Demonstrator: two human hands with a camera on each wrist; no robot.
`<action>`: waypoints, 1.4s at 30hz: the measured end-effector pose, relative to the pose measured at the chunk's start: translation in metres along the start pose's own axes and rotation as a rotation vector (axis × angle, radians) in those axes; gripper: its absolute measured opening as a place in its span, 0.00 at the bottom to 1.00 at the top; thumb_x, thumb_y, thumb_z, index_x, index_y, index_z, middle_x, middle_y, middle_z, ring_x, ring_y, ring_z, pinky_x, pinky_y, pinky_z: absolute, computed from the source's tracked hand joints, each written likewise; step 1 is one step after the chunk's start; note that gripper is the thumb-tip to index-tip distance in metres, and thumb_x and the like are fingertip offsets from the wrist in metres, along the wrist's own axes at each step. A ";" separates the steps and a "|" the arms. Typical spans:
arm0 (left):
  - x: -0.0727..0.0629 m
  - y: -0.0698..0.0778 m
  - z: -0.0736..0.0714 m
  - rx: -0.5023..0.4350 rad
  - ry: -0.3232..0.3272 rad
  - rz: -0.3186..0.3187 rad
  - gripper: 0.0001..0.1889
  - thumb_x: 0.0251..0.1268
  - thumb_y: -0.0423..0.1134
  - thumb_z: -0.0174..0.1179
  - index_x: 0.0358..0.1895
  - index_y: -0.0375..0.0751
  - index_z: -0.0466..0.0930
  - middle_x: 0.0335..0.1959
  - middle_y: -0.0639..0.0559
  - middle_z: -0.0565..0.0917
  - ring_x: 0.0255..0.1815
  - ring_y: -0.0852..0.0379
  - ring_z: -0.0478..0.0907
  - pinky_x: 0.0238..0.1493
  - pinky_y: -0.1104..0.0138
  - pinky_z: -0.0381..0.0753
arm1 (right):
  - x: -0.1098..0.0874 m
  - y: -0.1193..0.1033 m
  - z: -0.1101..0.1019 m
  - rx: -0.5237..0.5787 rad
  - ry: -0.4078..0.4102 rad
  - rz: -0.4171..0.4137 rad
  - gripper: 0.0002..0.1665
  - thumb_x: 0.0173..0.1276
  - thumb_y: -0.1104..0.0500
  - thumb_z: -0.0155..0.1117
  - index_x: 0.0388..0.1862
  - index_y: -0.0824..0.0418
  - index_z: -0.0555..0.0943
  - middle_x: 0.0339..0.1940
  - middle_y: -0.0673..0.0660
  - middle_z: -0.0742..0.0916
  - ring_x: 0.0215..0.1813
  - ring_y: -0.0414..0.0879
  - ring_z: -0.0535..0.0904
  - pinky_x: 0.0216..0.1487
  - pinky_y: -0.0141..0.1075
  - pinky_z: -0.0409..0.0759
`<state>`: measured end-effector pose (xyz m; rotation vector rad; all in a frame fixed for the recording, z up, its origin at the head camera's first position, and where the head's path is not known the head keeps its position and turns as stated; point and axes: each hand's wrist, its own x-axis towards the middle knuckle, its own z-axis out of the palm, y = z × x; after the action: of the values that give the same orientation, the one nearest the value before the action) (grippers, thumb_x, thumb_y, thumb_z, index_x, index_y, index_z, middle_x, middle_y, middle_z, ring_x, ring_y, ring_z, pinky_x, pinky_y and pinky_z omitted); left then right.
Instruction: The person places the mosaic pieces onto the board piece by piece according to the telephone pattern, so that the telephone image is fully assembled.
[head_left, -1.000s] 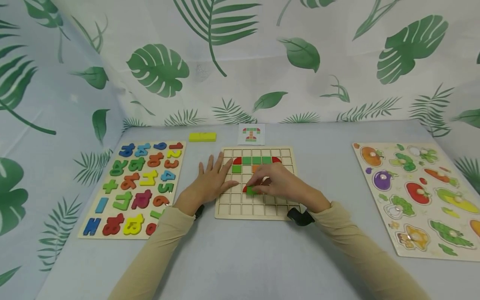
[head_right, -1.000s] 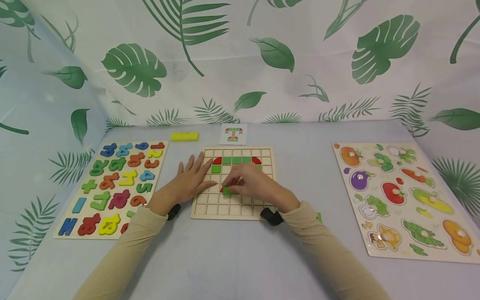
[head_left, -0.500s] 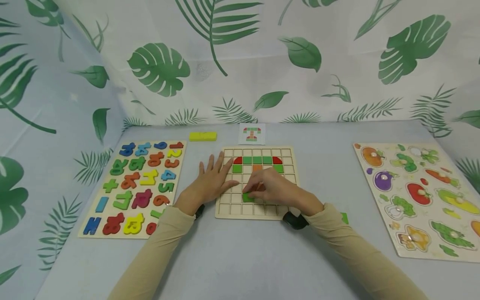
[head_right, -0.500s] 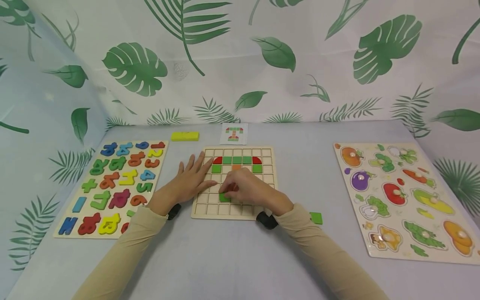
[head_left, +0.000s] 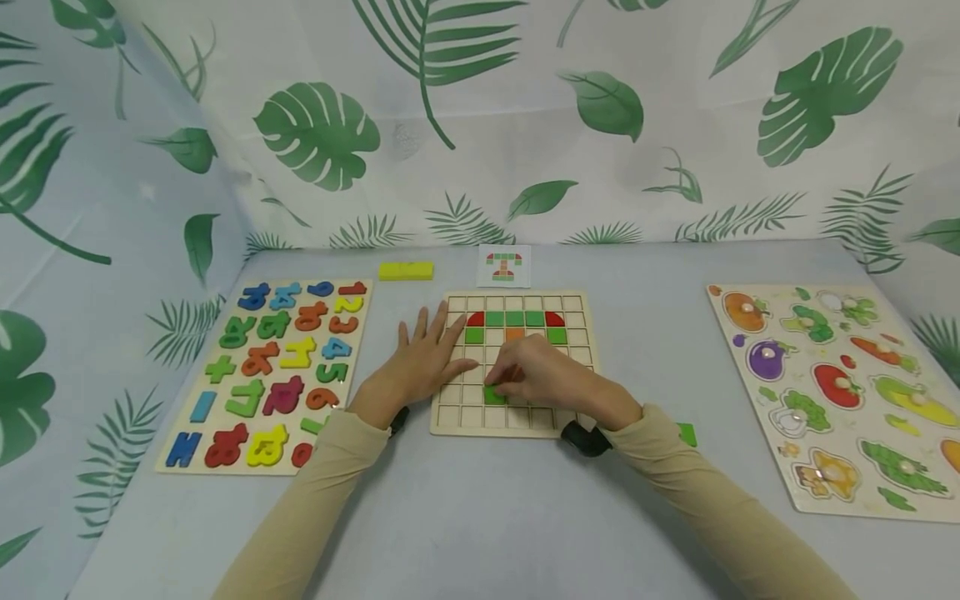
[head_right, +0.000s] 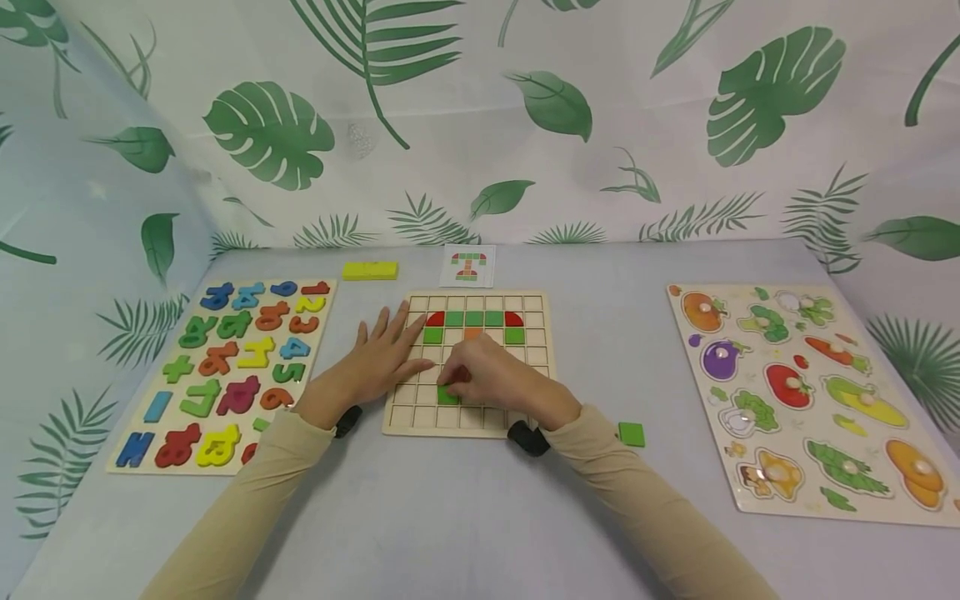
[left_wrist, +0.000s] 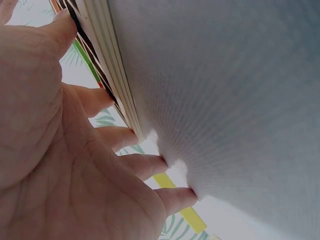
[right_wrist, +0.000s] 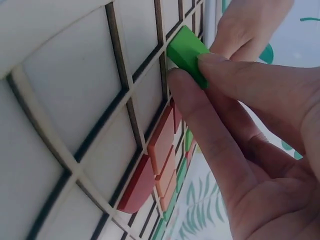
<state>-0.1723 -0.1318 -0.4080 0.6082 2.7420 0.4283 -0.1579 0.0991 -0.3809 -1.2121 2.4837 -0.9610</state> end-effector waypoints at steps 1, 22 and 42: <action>0.000 0.000 0.000 0.000 -0.002 0.000 0.42 0.84 0.60 0.47 0.87 0.41 0.43 0.86 0.34 0.34 0.84 0.28 0.30 0.76 0.30 0.34 | 0.000 -0.001 0.000 0.000 -0.006 0.009 0.06 0.64 0.72 0.76 0.39 0.66 0.92 0.36 0.53 0.91 0.39 0.40 0.87 0.42 0.30 0.84; -0.002 0.000 -0.002 -0.011 0.001 0.007 0.42 0.84 0.59 0.47 0.87 0.40 0.44 0.86 0.33 0.34 0.84 0.27 0.30 0.76 0.29 0.34 | 0.007 -0.023 0.003 -0.244 -0.097 0.046 0.06 0.68 0.72 0.72 0.39 0.67 0.93 0.36 0.56 0.90 0.41 0.43 0.87 0.42 0.30 0.84; -0.002 0.002 -0.001 0.004 0.006 0.010 0.42 0.84 0.59 0.47 0.86 0.39 0.43 0.86 0.32 0.35 0.84 0.27 0.31 0.76 0.29 0.35 | -0.026 0.000 -0.039 -0.041 -0.130 -0.021 0.08 0.72 0.67 0.70 0.48 0.64 0.90 0.43 0.51 0.90 0.46 0.41 0.84 0.50 0.37 0.85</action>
<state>-0.1704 -0.1315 -0.4061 0.6226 2.7469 0.4280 -0.1590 0.1368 -0.3537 -1.2723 2.4057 -0.8125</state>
